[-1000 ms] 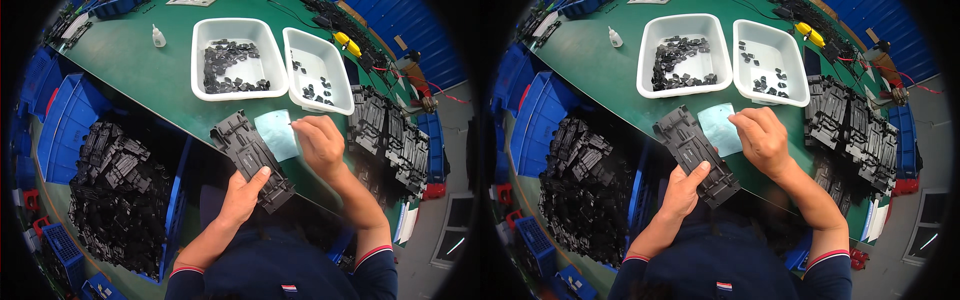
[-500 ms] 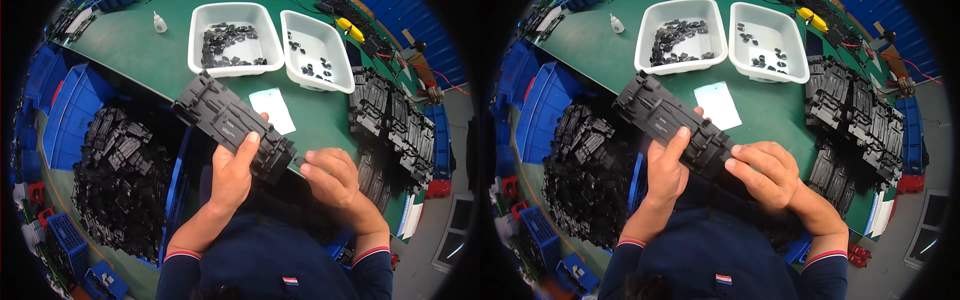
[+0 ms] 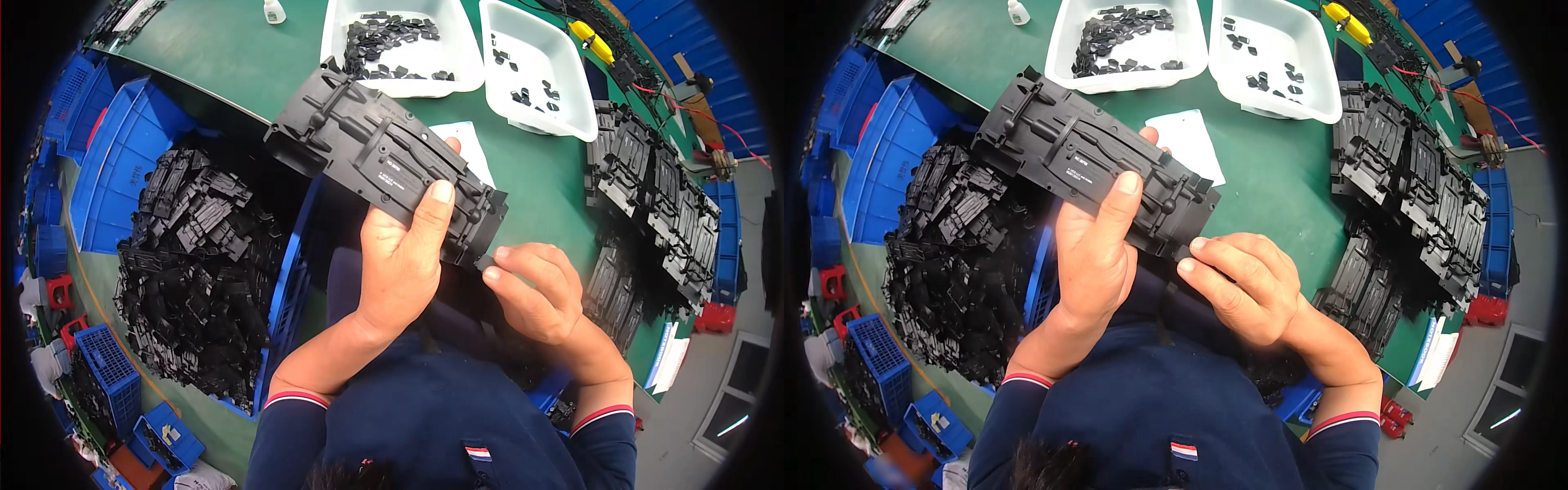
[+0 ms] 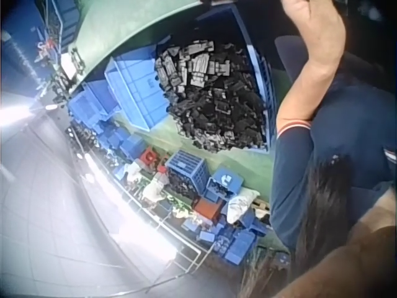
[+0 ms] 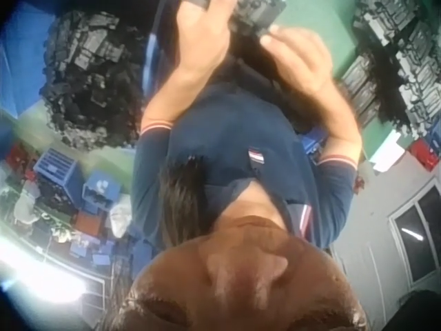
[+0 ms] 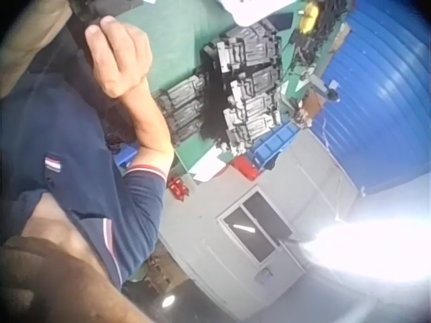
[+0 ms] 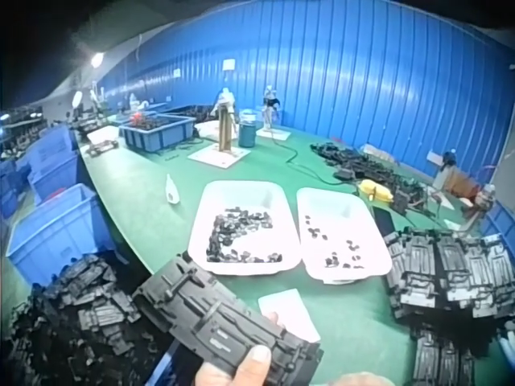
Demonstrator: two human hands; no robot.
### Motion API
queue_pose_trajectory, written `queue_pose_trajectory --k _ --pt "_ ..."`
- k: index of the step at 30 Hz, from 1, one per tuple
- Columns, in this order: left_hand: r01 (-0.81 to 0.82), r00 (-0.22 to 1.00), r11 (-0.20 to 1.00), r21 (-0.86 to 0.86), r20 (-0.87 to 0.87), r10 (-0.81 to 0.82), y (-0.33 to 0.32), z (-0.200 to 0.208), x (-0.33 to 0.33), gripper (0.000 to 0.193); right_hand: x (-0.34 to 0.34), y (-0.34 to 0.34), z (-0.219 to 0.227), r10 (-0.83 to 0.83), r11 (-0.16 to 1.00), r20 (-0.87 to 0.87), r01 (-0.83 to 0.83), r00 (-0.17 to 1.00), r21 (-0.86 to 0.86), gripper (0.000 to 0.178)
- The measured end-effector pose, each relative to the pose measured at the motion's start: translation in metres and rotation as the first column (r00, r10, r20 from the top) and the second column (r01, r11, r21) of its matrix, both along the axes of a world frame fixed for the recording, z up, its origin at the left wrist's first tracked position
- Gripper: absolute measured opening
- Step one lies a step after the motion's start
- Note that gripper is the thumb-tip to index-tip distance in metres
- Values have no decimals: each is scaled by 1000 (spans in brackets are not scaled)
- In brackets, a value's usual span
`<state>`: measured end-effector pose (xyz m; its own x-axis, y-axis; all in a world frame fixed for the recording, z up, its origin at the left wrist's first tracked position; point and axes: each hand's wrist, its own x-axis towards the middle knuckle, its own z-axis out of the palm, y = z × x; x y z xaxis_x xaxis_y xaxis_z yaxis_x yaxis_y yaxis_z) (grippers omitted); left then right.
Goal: The person assembles small black plastic components onto a larger base part by hand, taking the components from a parts bin and attaching them to the base.
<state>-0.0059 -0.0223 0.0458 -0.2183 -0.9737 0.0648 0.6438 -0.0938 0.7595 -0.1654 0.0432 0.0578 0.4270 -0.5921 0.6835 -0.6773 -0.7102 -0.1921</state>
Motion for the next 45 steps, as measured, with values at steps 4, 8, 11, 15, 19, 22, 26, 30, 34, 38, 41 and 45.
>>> queue_pose_trajectory --k 4,8,11,15,19,22,26,30,34,38,41,45 --pt "-9 1000 1000 -11 20 9 1 -1 -2 32 3 -1 -1 2 999 -21 -1 1000 33 33" --pt "-13 999 1000 -25 32 14 1 -2 -3 32 3 -2 -3 -7 999 -52 9 999 52 35" --pt "-7 999 999 -46 46 9 1 -3 -2 32 3 -1 -3 -1 998 -69 5 998 62 35" --pt "-9 998 997 -77 68 14 1 -4 -4 32 3 -1 -1 16 998 -92 -10 996 69 36" --pt "-8 996 996 -86 88 15 1 -4 -5 32 3 -2 0 38 998 -114 -31 993 56 35" --pt "35 992 996 -88 122 -25 1 -4 -3 35 3 -2 0 38 997 -120 -31 992 64 35" --pt "42 989 993 -106 143 -27 1 -4 -2 35 3 -3 3 37 996 -132 -26 990 85 34" --pt "50 987 991 -120 160 -31 1 -5 -1 35 4 -2 5 34 991 -124 -17 992 135 34" --pt "60 990 994 -92 131 -47 3 -5 -2 35 3 -2 4 26 990 -107 -11 994 140 34" --pt "55 992 996 -76 114 -46 3 -5 -3 35 4 -1 5 19 991 -120 -3 993 131 32" --pt "52 991 995 -86 125 -41 3 -7 -3 36 5 -2 6 14 993 -130 2 991 121 30" --pt "46 990 995 -91 137 -33 4 -6 -4 36 8 -2 4 1 997 -140 9 990 74 29"
